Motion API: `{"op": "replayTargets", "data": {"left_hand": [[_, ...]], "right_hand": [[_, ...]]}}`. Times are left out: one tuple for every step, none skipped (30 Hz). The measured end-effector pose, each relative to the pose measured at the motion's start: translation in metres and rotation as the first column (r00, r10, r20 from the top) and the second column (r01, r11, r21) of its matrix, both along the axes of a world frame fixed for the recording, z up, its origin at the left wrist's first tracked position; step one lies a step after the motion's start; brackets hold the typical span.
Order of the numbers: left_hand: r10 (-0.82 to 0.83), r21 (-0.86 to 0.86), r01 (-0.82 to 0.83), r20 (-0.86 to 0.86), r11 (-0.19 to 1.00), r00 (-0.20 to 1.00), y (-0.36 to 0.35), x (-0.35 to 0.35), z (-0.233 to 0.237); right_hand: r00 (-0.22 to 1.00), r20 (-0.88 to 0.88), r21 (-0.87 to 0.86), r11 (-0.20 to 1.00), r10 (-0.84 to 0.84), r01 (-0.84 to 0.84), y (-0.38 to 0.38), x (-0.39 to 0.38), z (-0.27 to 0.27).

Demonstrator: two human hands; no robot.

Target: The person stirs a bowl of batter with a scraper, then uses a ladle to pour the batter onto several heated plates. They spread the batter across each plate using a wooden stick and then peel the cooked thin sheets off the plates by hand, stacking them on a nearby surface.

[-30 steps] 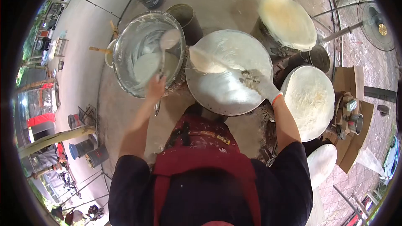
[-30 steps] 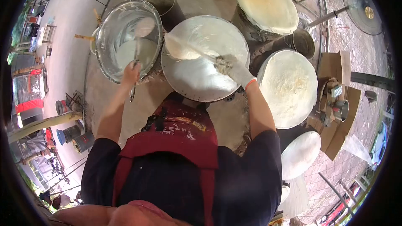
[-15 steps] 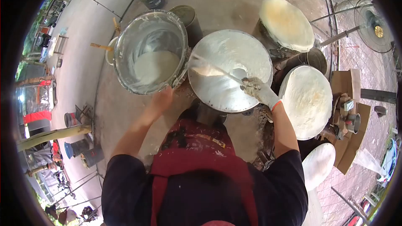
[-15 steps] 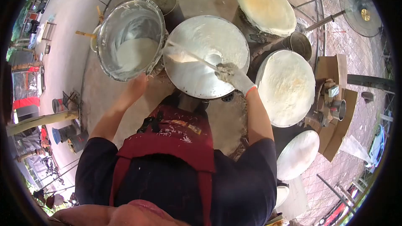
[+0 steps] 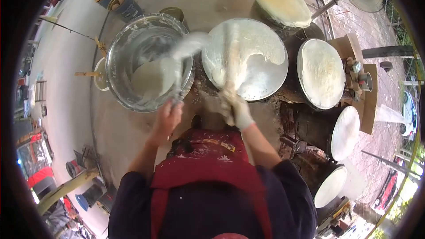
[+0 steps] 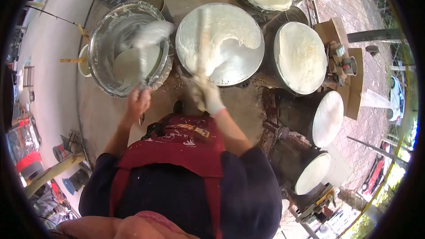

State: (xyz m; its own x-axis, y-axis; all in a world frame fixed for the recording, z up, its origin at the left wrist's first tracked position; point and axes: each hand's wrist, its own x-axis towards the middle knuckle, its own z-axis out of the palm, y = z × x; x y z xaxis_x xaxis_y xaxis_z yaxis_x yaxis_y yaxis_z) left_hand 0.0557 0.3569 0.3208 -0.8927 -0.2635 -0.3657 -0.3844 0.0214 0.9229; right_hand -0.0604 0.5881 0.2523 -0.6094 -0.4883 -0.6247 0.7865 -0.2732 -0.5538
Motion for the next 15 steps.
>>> {"op": "replayTargets", "data": {"left_hand": [[0.043,0.008,-0.043,-0.05,0.999,0.998,-0.013,0.004,0.01],[0.088,0.02,-0.086,-0.099,0.996,0.991,-0.025,0.008,0.019],[0.13,0.033,-0.127,-0.144,0.991,0.981,-0.036,0.013,0.022],[0.159,0.072,-0.15,-0.144,0.986,0.977,-0.047,0.018,0.02],[0.187,0.111,-0.172,-0.14,0.979,0.972,-0.057,0.026,0.017],[0.216,0.152,-0.196,-0.131,0.969,0.968,-0.066,0.034,0.013],[0.207,0.14,-0.19,-0.119,0.972,0.971,-0.075,0.043,0.009],[0.215,0.114,-0.204,-0.09,0.972,0.973,-0.08,0.051,0.004],[0.223,0.088,-0.217,-0.066,0.972,0.973,-0.084,0.059,0.0],[0.234,0.059,-0.231,-0.041,0.971,0.971,-0.084,0.065,-0.001],[0.241,0.051,-0.239,-0.037,0.97,0.97,-0.082,0.072,0.001],[0.248,0.061,-0.246,-0.035,0.967,0.968,-0.081,0.077,0.003],[0.259,0.07,-0.257,-0.036,0.964,0.965,-0.079,0.081,0.004],[0.275,0.078,-0.272,-0.037,0.959,0.961,-0.075,0.083,0.004],[0.301,0.085,-0.298,-0.028,0.951,0.953,-0.071,0.085,0.004]], "right_hand": [[0.997,-0.078,0.13,0.992,0.011,0.0,-0.04,0.004,-0.018],[0.985,-0.167,0.275,0.961,0.035,0.012,-0.066,0.008,-0.028],[0.968,-0.238,0.423,0.906,0.075,0.034,-0.093,0.012,-0.037],[0.942,-0.31,0.571,0.817,0.128,0.076,-0.11,0.016,-0.042],[0.925,-0.357,0.633,0.762,0.127,0.139,-0.117,0.02,-0.089],[0.922,-0.364,0.706,0.685,0.13,0.182,-0.114,0.025,-0.083],[0.919,-0.369,0.771,0.597,0.137,0.221,-0.104,0.031,-0.07],[0.915,-0.376,0.825,0.501,0.145,0.259,-0.091,0.035,-0.06],[0.927,-0.342,0.865,0.436,0.152,0.248,-0.074,0.037,-0.056],[0.939,-0.306,0.899,0.371,0.157,0.232,-0.057,0.04,-0.052],[0.912,-0.389,0.875,0.36,0.127,0.323,-0.038,0.044,-0.072],[0.888,-0.457,0.805,0.443,0.042,0.394,-0.017,0.044,-0.101],[0.937,-0.308,0.751,0.562,-0.166,0.347,-0.012,0.041,-0.069],[0.936,-0.115,0.665,0.674,-0.334,0.322,-0.01,0.037,-0.036],[0.922,-0.251,0.589,0.709,-0.294,0.387,-0.004,0.035,-0.067]]}}
